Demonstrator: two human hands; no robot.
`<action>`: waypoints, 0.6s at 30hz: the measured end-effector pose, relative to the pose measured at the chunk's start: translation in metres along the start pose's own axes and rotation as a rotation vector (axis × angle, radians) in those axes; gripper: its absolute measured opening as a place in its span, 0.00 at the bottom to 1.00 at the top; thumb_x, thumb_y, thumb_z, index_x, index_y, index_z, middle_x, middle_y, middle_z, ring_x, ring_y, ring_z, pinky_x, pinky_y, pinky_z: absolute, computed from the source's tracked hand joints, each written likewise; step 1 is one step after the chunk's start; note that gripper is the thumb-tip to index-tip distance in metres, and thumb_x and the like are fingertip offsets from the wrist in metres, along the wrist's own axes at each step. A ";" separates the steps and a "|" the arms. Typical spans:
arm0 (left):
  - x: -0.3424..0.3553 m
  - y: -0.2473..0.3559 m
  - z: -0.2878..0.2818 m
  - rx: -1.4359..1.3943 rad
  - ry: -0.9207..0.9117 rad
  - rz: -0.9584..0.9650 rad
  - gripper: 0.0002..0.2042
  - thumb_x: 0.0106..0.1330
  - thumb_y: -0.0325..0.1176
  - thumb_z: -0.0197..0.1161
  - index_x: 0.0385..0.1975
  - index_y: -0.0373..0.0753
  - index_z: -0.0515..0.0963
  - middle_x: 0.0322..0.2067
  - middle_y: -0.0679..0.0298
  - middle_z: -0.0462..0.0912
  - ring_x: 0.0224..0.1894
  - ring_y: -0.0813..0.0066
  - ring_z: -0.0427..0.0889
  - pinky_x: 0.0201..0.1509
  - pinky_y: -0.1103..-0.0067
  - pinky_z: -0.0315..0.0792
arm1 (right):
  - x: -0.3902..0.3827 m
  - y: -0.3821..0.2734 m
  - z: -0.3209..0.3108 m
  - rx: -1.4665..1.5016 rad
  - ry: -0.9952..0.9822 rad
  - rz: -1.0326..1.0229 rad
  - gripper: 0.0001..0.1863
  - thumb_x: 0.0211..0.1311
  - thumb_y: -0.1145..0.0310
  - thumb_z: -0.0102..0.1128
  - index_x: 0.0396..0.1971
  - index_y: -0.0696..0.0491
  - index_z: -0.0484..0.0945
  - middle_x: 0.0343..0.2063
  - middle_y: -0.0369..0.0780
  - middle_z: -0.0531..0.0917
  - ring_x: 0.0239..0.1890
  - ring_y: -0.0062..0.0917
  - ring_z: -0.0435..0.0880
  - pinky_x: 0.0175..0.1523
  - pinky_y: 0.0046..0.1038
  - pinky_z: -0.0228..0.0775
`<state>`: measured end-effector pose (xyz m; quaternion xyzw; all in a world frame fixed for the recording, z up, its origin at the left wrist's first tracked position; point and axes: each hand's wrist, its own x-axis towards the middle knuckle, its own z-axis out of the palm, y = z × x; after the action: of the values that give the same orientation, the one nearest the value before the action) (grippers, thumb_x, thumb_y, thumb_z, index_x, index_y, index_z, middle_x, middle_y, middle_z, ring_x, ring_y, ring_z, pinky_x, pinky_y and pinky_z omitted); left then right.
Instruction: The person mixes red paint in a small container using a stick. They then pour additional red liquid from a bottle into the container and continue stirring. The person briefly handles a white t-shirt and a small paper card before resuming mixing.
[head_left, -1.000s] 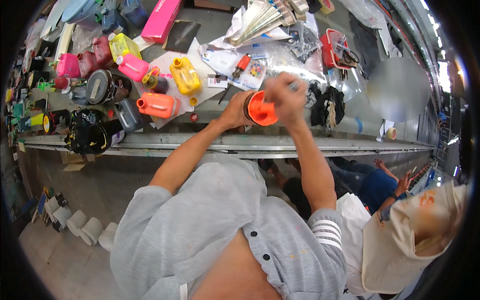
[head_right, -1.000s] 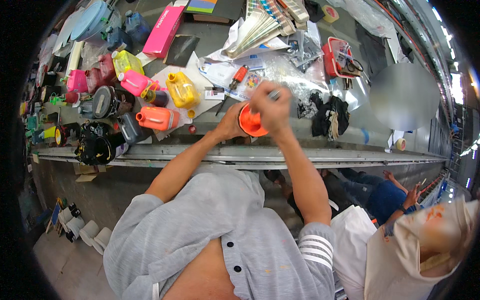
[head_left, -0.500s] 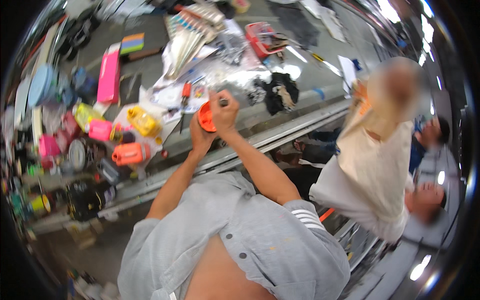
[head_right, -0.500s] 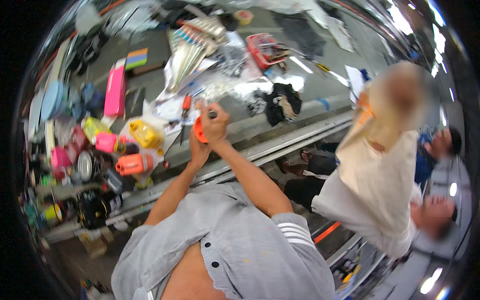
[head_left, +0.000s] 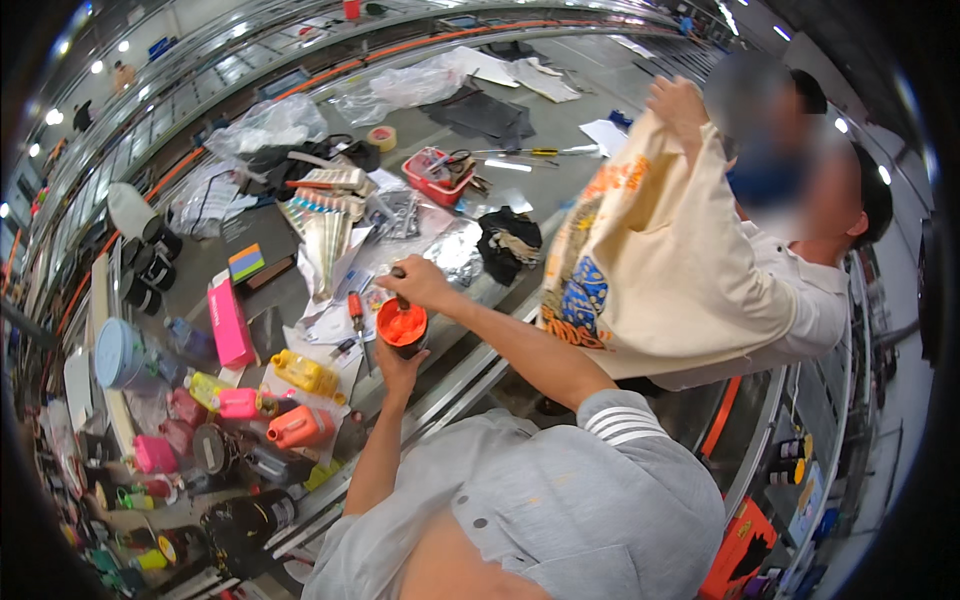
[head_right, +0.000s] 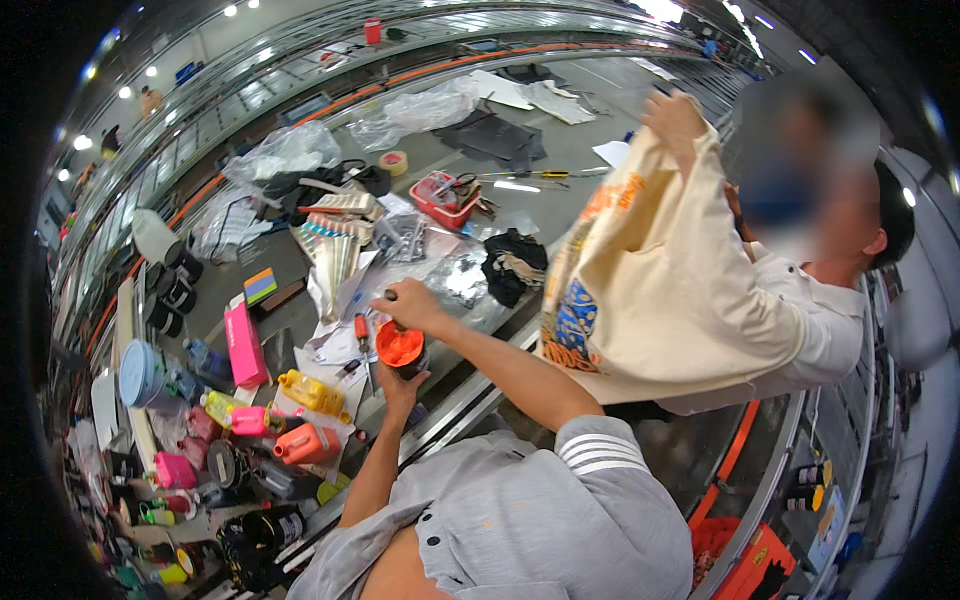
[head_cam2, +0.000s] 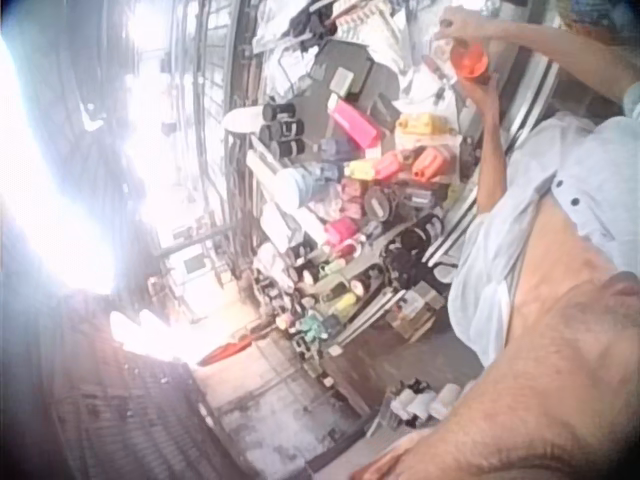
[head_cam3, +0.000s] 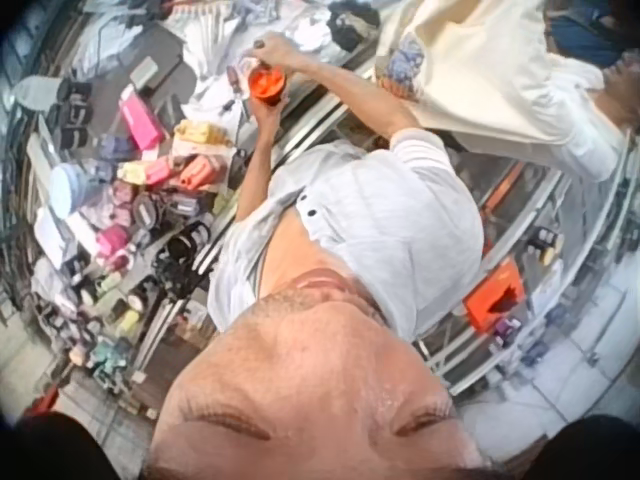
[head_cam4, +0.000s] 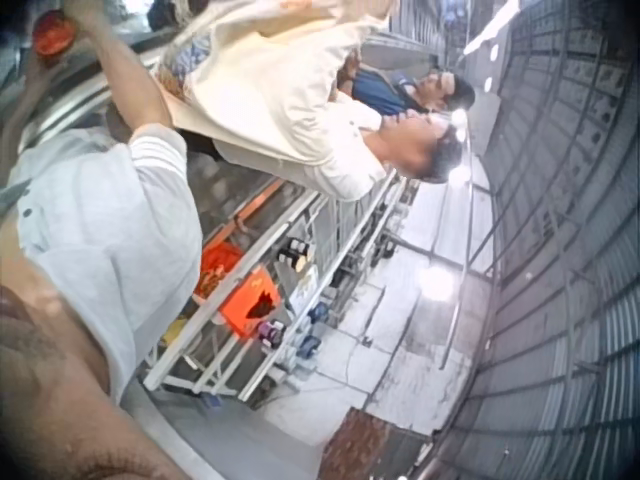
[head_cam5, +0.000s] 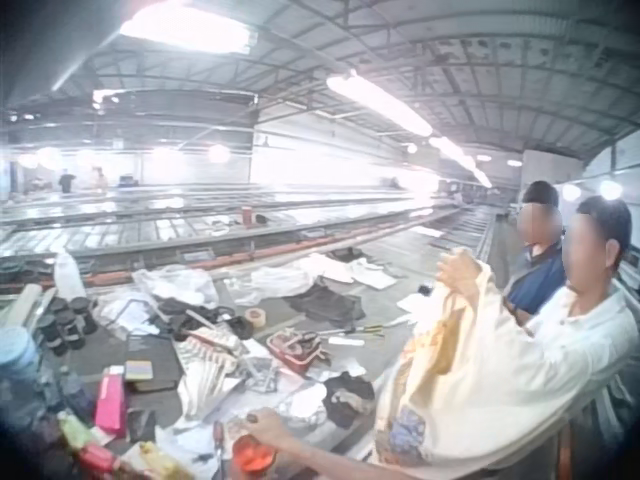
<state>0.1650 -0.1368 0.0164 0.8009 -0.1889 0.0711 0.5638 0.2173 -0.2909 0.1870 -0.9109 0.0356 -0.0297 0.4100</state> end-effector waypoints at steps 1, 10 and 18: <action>-0.001 0.003 -0.003 -0.007 -0.011 -0.023 0.51 0.33 0.28 0.82 0.62 0.34 0.58 0.57 0.51 0.68 0.60 0.55 0.67 0.64 0.67 0.61 | -0.006 -0.002 -0.007 0.003 -0.007 0.009 0.22 0.54 0.49 0.63 0.23 0.58 0.80 0.22 0.46 0.82 0.26 0.32 0.82 0.34 0.32 0.72; -0.040 0.007 -0.020 0.078 -0.044 -0.145 0.40 0.48 0.27 0.72 0.62 0.30 0.58 0.57 0.48 0.67 0.62 0.53 0.65 0.68 0.69 0.58 | -0.004 0.003 -0.022 -0.005 -0.138 -0.100 0.14 0.51 0.59 0.67 0.29 0.56 0.83 0.25 0.42 0.84 0.27 0.25 0.82 0.36 0.29 0.72; -0.054 0.025 -0.036 -0.060 -0.009 -0.237 0.25 0.50 0.26 0.70 0.50 0.34 0.72 0.45 0.54 0.76 0.42 0.63 0.78 0.46 0.71 0.72 | -0.015 -0.072 -0.076 -0.071 -0.086 -0.171 0.14 0.52 0.60 0.67 0.24 0.58 0.82 0.16 0.39 0.80 0.18 0.22 0.74 0.27 0.27 0.64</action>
<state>0.1093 -0.0982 0.0330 0.8006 -0.0976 -0.0056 0.5912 0.1987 -0.2988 0.2905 -0.9251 -0.0590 -0.0244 0.3744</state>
